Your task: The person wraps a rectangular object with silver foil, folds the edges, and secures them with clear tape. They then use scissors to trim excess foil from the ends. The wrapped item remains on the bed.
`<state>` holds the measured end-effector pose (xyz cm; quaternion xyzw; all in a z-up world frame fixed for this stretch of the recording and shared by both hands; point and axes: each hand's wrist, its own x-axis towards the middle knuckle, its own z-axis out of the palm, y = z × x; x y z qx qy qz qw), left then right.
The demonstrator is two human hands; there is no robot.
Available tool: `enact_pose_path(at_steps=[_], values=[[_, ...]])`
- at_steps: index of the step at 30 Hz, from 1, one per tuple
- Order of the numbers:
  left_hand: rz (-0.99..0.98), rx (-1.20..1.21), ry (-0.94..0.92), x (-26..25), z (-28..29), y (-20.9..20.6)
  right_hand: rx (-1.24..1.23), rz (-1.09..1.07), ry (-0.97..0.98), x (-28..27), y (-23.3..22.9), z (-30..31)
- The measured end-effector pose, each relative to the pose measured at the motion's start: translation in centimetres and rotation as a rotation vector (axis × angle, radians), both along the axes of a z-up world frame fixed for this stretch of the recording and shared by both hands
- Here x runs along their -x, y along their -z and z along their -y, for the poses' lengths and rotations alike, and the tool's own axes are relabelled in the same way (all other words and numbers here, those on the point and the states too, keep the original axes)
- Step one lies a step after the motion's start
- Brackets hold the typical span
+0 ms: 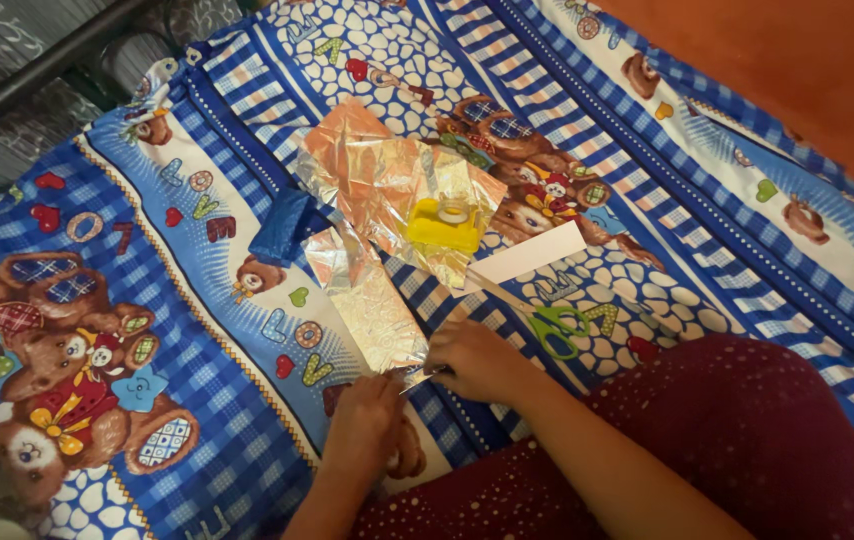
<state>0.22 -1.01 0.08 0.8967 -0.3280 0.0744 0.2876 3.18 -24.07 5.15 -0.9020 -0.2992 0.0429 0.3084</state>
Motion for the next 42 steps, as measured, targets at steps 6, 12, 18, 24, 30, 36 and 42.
enact_pose_path(at_steps=[6,12,18,24,30,36,42], values=[[-0.029,-0.122,0.018,-0.4,-0.4,-0.6,0.052,0.078,-0.038,-0.4,1.0,-0.4],[-0.009,-0.071,-0.021,-0.7,-0.4,-1.1,0.135,0.136,-0.069,-0.3,1.1,-0.7],[-0.124,0.126,-0.185,-0.8,-0.7,-1.4,0.135,0.21,-0.061,0.1,1.1,-1.0],[-0.213,0.21,-0.251,-1.0,-1.2,-1.2,0.106,0.168,-0.029,0.0,1.8,-1.1],[-0.265,0.232,-0.266,-1.1,-1.4,-0.9,0.002,0.089,0.001,-0.1,2.2,-0.9],[-0.263,0.123,-0.213,-1.2,-1.4,-2.2,-0.006,0.098,-0.022,-0.1,1.7,-1.0],[-0.078,-0.149,0.011,-1.1,-0.5,-3.2,-0.002,0.091,-0.038,0.0,1.2,-1.0]])
